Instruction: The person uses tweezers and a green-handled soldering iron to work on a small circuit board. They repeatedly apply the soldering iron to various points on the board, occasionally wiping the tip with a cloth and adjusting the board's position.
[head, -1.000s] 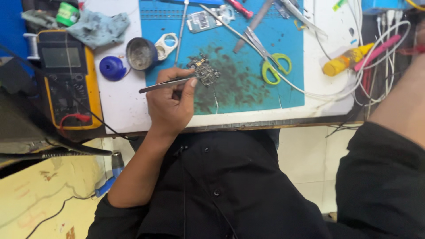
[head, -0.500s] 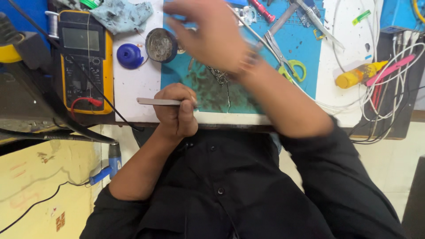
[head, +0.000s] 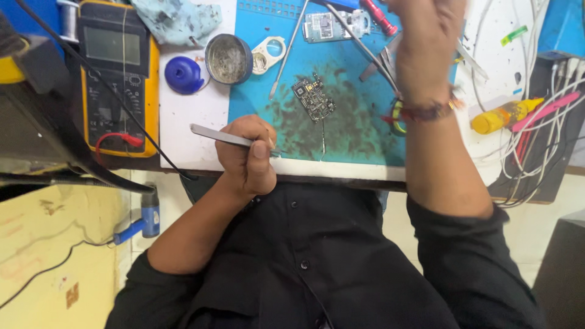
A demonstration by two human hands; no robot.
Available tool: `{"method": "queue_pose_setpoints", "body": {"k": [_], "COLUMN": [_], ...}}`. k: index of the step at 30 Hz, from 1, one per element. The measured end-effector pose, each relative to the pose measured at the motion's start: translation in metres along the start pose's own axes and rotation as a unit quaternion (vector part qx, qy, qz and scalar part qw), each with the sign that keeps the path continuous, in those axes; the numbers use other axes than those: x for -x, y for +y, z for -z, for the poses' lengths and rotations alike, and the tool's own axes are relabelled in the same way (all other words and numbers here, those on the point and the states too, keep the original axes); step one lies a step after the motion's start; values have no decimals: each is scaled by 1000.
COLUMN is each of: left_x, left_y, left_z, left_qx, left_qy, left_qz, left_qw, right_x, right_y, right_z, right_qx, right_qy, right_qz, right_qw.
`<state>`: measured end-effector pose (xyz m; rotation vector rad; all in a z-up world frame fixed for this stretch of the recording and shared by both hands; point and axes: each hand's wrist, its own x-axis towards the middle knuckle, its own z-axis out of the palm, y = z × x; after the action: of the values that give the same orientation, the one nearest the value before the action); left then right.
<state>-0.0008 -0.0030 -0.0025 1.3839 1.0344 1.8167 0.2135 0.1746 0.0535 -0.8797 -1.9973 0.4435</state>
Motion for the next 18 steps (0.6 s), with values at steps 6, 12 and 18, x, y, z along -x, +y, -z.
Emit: {"method": "queue_pose_setpoints", "body": {"k": [6,12,18], "left_x": [-7,-10,-11], "left_y": [4,10,8], "left_z": [4,0,-1], "left_qx": [-56,-134,-127], "left_qy": [-92,-105,-89], "left_qz": [-43,-74,-48], "left_qw": [993,983,987], "right_x": [1,-54,-60], "right_y": [-7,-25,-15], "right_z": [-44,-182,-164], "right_qx": [-29,114,-52], "right_qy": [-78,-392,-346], "right_qz": [-6,-95,-62], "right_qw": [997,908,935]}}
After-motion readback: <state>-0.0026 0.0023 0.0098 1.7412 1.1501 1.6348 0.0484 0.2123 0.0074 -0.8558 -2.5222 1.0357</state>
